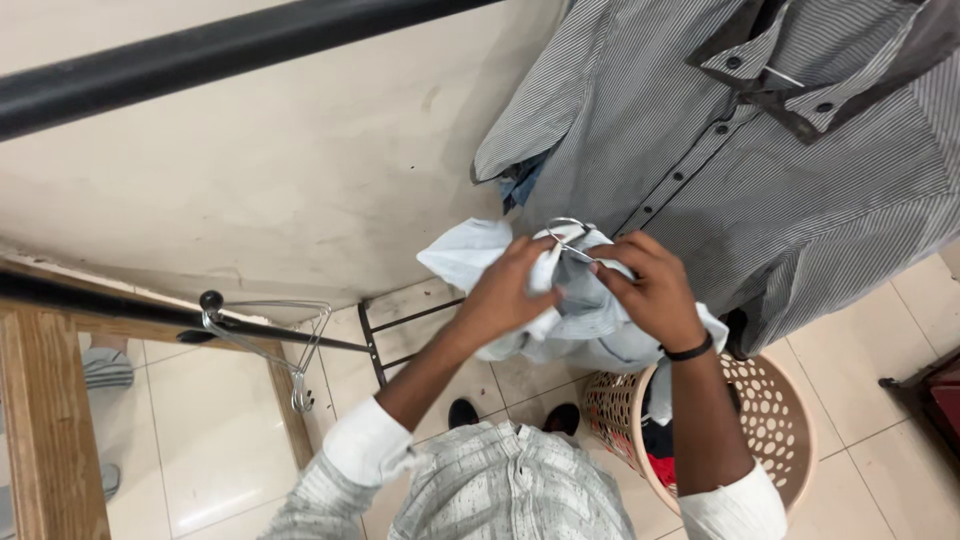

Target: The person takes shirts from a laundry basket, places each on a metal hanger, and hangs them on a clothing rack. They button the collars and adjust the shirts to hang neatly. The shirts include a blue patterned shirt, a striped shirt, and a light-colored shirt.

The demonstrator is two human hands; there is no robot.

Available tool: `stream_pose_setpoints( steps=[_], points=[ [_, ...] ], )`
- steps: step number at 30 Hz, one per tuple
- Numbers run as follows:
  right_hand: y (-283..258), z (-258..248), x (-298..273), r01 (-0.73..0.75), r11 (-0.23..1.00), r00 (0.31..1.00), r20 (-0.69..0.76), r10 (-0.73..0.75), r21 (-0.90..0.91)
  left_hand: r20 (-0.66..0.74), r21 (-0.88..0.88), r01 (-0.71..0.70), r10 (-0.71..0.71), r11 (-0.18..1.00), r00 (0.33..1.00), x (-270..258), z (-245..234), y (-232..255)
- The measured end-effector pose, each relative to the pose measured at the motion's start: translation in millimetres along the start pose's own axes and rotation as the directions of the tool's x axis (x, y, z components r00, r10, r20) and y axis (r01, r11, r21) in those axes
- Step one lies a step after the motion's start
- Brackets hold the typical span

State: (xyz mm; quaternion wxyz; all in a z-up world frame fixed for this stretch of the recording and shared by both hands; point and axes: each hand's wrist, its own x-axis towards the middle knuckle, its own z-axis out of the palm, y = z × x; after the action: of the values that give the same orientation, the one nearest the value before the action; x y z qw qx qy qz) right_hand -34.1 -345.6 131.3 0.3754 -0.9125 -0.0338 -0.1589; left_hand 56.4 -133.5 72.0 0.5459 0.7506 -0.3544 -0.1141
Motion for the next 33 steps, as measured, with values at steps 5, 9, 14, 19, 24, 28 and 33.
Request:
stream_pose_setpoints(
  steps=[5, 9, 14, 19, 24, 28, 33],
  points=[
    [-4, -11, -2, 0.0, 0.999, 0.998, -0.056, 0.002, 0.033, 0.061, -0.071, 0.094, -0.09, 0.993, 0.994, 1, -30, 20],
    [-12, -21, 5, 0.084, 0.993, 0.994, -0.072, -0.077, 0.086, -0.166, 0.553, -0.187, 0.327, 0.812, 0.93, 4, -37, 31],
    [-37, -38, 19, 0.087, 0.996, 0.993, -0.079, -0.085, 0.024, -0.124, 0.356, -0.162, 0.219, 0.92, 0.968, 40, -44, 14],
    [-49, -80, 22, -0.015, 0.992, 0.999, -0.045, 0.01, -0.126, -0.282, 0.385, -0.181, 0.302, 0.905, 0.91, 81, -74, 12],
    [-30, -103, 14, -0.167, 0.986, 0.979, -0.126, 0.162, -0.029, -0.254, 0.415, -0.312, 0.438, 0.855, 0.863, 128, -94, 40],
    [-15, -109, 23, -0.058, 0.991, 0.946, -0.309, 0.094, 0.124, -0.159, 0.331, -0.198, 0.262, 0.923, 0.952, 184, -91, 60],
    [-18, -130, 45, -0.034, 0.99, 0.895, -0.437, 0.092, 0.139, -0.208, 0.361, -0.405, 0.496, 0.84, 0.843, 245, -87, 63]
  ],
)
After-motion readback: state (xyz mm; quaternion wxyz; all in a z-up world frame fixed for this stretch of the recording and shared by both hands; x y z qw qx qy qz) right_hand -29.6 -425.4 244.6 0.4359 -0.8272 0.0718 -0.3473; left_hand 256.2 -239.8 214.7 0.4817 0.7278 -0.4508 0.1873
